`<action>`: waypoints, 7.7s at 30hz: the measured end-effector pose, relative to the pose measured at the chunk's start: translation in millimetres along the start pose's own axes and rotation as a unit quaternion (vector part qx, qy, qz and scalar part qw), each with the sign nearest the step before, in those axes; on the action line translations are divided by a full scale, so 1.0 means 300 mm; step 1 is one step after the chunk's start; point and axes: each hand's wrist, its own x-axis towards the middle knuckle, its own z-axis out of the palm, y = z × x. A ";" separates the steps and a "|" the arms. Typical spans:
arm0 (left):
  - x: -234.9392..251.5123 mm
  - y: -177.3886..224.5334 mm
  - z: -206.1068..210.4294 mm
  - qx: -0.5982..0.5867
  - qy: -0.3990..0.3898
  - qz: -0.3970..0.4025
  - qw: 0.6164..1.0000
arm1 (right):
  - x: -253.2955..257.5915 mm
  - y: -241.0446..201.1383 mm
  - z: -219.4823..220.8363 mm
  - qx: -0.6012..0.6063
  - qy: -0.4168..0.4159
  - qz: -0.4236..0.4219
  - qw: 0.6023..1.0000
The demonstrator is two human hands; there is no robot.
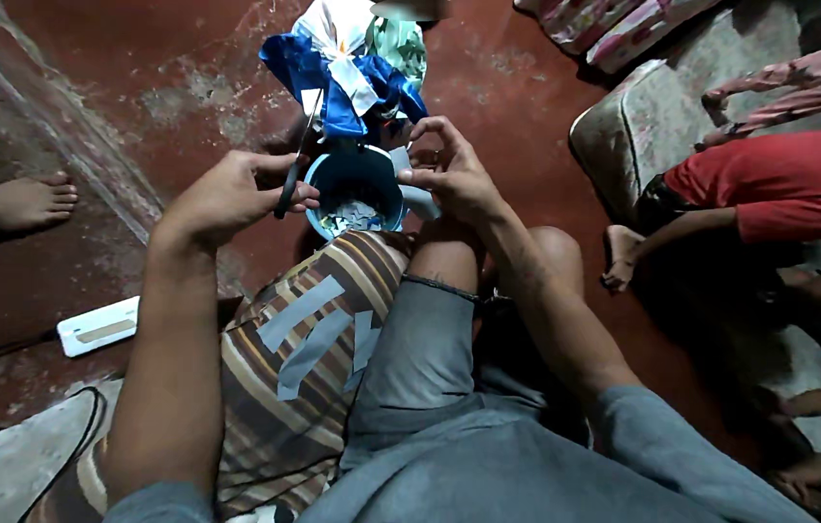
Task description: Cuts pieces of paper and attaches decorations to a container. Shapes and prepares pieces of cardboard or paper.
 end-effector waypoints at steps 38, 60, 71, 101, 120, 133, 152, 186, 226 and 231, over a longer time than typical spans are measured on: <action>-0.006 -0.015 0.017 0.105 -0.246 0.036 0.963 | -0.019 -0.019 0.013 -0.012 -0.147 0.024 0.989; 0.019 -0.036 0.076 -0.041 -0.315 0.057 0.946 | -0.037 -0.031 0.021 0.087 -0.163 0.033 0.982; 0.010 -0.050 0.039 -0.123 -0.286 0.134 0.941 | 0.002 -0.030 0.011 0.017 -0.210 0.052 0.976; -0.011 -0.002 0.014 -0.050 -0.084 0.055 0.994 | -0.051 -0.072 -0.006 -0.026 -0.111 0.006 0.994; -0.035 -0.005 -0.032 0.134 -0.279 0.015 0.951 | -0.056 -0.031 0.009 0.004 -0.116 -0.002 0.993; -0.006 -0.024 0.017 0.075 -0.292 0.059 0.952 | -0.054 -0.036 0.022 -0.002 -0.135 0.022 0.991; 0.018 -0.039 0.059 -0.013 -0.321 0.033 0.947 | -0.044 -0.029 0.015 0.082 -0.171 0.054 0.980; -0.023 -0.017 -0.054 0.057 -0.174 0.041 0.982 | 0.110 -0.026 -0.087 -0.059 -0.104 0.076 0.990; -0.012 -0.005 0.007 0.113 -0.292 0.033 0.949 | -0.055 -0.031 0.050 0.022 -0.106 0.057 0.993; -0.001 -0.022 0.025 0.072 -0.284 0.064 0.954 | -0.055 -0.033 0.049 0.047 -0.115 0.069 0.990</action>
